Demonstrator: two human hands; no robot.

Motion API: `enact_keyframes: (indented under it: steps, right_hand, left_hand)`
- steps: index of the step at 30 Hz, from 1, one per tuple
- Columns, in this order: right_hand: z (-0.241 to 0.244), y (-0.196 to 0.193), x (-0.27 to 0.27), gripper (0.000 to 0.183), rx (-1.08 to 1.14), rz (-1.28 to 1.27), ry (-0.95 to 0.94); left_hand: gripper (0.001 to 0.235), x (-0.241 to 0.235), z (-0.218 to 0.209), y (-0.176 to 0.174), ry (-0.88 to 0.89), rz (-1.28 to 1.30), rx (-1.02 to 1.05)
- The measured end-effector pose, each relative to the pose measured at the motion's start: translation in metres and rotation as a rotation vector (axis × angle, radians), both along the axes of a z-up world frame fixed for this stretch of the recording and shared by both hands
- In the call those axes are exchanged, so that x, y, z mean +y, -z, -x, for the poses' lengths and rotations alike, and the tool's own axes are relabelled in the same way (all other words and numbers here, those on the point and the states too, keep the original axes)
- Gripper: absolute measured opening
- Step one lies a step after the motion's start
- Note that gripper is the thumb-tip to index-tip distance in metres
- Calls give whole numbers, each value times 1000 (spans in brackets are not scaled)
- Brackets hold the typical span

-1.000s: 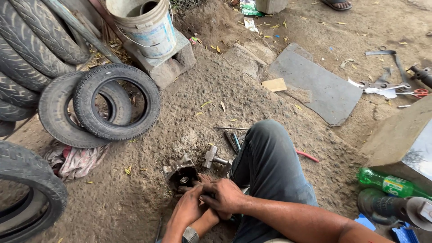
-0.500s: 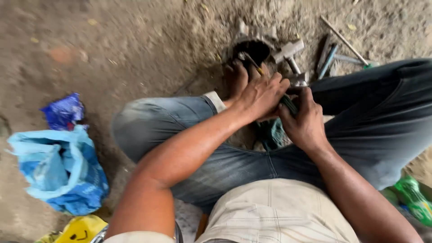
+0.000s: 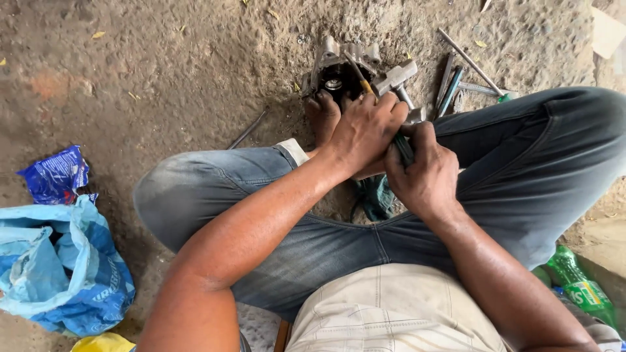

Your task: The person sits on the ground and uses a hammer and a chisel to work on a small metal component held between their feet. They repeatedly strike the chisel to adjust or shape the part while surrounded by tires and tools.

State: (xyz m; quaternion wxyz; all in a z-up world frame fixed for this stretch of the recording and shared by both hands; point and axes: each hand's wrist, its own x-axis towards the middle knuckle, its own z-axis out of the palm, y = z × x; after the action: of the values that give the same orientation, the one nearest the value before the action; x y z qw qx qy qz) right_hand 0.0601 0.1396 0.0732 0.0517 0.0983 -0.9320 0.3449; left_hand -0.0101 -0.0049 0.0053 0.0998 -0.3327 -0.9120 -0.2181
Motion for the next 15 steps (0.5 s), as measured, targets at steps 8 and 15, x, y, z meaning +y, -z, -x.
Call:
enact_keyframes:
  steps: [8, 15]
  right_hand:
    - [1, -4, -4, 30, -91, -57, 17]
    - [4, -16, -6, 23, -63, -229, -60]
  left_hand:
    - [19, -3, -1, 9, -21, 20, -55]
    - [26, -10, -4, -6, -14, -97, -70]
